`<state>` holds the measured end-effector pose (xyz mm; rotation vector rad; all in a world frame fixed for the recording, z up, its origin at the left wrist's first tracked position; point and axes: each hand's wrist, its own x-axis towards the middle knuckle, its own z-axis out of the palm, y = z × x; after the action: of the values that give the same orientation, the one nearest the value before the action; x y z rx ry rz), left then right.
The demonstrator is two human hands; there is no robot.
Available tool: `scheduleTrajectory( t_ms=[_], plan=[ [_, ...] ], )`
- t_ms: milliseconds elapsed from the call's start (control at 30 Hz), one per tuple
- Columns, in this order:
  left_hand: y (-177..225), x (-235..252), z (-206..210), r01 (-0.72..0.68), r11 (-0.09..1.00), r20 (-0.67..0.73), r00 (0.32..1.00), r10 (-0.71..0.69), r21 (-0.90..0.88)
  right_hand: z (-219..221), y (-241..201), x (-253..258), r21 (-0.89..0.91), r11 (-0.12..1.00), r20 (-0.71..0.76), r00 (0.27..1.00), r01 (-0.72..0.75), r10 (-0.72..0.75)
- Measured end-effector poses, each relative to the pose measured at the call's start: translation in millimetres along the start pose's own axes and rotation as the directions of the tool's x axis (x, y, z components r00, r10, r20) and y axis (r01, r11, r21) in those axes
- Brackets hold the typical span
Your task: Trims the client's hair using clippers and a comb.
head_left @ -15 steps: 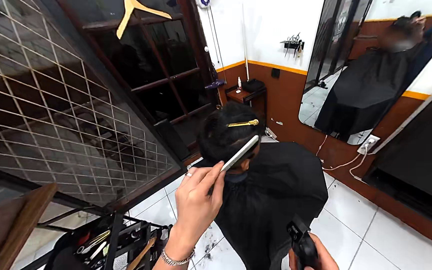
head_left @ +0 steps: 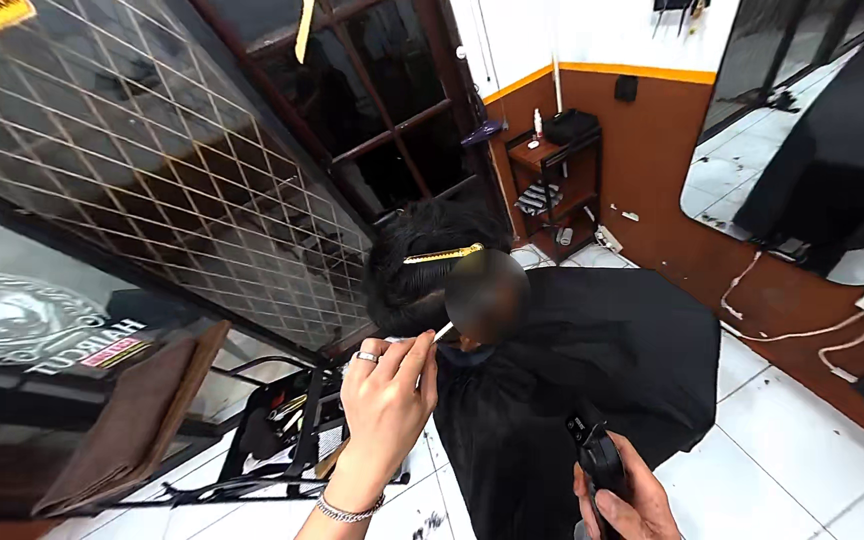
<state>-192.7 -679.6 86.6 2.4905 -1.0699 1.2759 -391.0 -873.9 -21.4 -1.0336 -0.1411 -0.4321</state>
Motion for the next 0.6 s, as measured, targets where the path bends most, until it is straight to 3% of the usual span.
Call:
scheduleTrajectory(
  t_ms=[133,333,600],
  plan=[
    [16.2,-4.4,-2.8,-0.007,1.0,0.083,0.996,0.005,0.016,-21.6,-1.7,12.1,0.053,0.997,0.042,0.998,-0.053,0.051],
    [23.9,11.6,-22.0,0.063,0.994,0.0,0.998,-0.063,0.087,-40.2,-1.6,26.9,0.123,0.99,0.038,0.997,-0.074,0.07],
    [32.9,6.1,-15.4,0.015,0.993,0.139,0.99,-0.031,0.114,-54.3,5.6,24.7,0.142,0.986,0.017,0.996,-0.092,0.09]
  ],
)
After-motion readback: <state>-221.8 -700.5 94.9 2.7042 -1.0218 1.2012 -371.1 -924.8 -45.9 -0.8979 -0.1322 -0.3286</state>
